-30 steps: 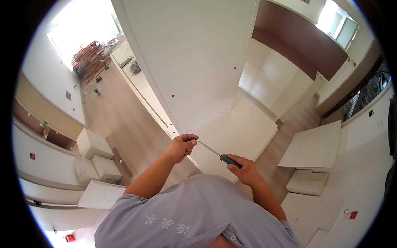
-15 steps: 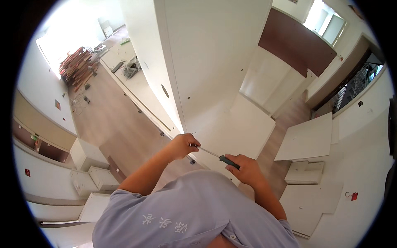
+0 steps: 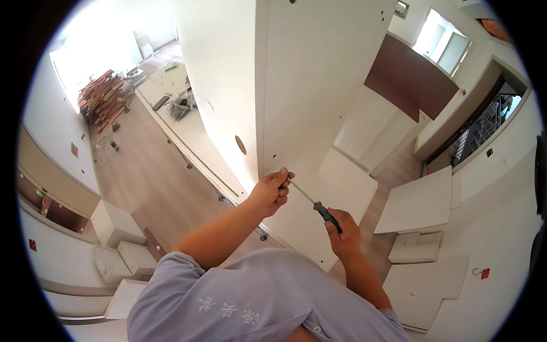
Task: The person assembles a white cabinet by aligning panels and screwing them together using a screwdriver.
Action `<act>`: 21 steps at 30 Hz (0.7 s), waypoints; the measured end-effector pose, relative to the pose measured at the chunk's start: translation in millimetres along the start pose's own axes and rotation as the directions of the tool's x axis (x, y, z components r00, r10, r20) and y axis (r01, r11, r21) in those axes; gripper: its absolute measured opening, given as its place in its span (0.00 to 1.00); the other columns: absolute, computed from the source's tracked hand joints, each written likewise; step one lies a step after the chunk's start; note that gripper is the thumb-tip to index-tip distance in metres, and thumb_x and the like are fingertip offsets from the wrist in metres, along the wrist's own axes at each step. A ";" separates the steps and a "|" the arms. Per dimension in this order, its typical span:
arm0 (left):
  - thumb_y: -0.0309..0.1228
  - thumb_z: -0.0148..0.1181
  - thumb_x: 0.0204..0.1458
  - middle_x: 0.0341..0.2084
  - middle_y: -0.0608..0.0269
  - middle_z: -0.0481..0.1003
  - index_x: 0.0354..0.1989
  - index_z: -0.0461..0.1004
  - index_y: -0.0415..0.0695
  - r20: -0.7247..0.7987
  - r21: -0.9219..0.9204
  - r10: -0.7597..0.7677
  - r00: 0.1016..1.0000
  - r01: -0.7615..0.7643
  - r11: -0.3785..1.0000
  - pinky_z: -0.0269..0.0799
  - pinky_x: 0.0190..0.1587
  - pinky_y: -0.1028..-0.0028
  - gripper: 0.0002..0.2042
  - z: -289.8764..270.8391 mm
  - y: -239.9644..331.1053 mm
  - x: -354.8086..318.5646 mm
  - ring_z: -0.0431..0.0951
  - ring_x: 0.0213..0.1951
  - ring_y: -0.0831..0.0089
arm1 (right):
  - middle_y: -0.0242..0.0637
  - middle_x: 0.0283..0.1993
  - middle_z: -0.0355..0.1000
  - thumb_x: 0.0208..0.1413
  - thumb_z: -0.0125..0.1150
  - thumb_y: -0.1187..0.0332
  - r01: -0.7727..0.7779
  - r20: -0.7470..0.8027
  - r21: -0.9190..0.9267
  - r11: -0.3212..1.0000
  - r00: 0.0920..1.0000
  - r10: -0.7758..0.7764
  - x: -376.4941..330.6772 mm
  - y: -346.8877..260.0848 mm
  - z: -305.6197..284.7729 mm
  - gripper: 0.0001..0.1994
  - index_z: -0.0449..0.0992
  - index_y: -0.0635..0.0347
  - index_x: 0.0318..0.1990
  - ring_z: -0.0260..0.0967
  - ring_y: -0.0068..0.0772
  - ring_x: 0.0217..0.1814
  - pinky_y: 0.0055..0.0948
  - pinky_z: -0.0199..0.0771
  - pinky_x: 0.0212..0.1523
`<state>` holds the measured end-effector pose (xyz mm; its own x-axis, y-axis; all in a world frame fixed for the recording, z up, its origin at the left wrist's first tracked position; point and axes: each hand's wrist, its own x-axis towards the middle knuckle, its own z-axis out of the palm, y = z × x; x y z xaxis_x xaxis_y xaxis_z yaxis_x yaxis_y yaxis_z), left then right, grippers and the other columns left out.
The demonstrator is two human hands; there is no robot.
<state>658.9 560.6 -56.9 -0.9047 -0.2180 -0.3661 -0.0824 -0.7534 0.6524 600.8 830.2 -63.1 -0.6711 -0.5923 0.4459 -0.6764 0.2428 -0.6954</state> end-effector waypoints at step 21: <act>0.26 0.50 0.65 0.34 0.61 0.74 0.50 0.71 0.38 -0.329 -0.417 -0.288 0.899 0.135 0.899 0.77 0.32 0.77 0.09 -200.0 -100.3 -61.0 0.74 0.32 0.73 | 0.34 0.39 0.76 0.70 0.56 0.61 -0.267 0.137 0.250 0.931 0.961 0.239 42.8 -29.6 29.5 0.20 0.73 0.63 0.63 0.63 0.17 0.23 0.18 0.65 0.26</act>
<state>806.0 525.4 -232.7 -0.6522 -0.1832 -0.7356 -0.0225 -0.9652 0.2604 601.1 775.0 -40.0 -0.7650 -0.6169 0.1850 -0.3742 0.1919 -0.9073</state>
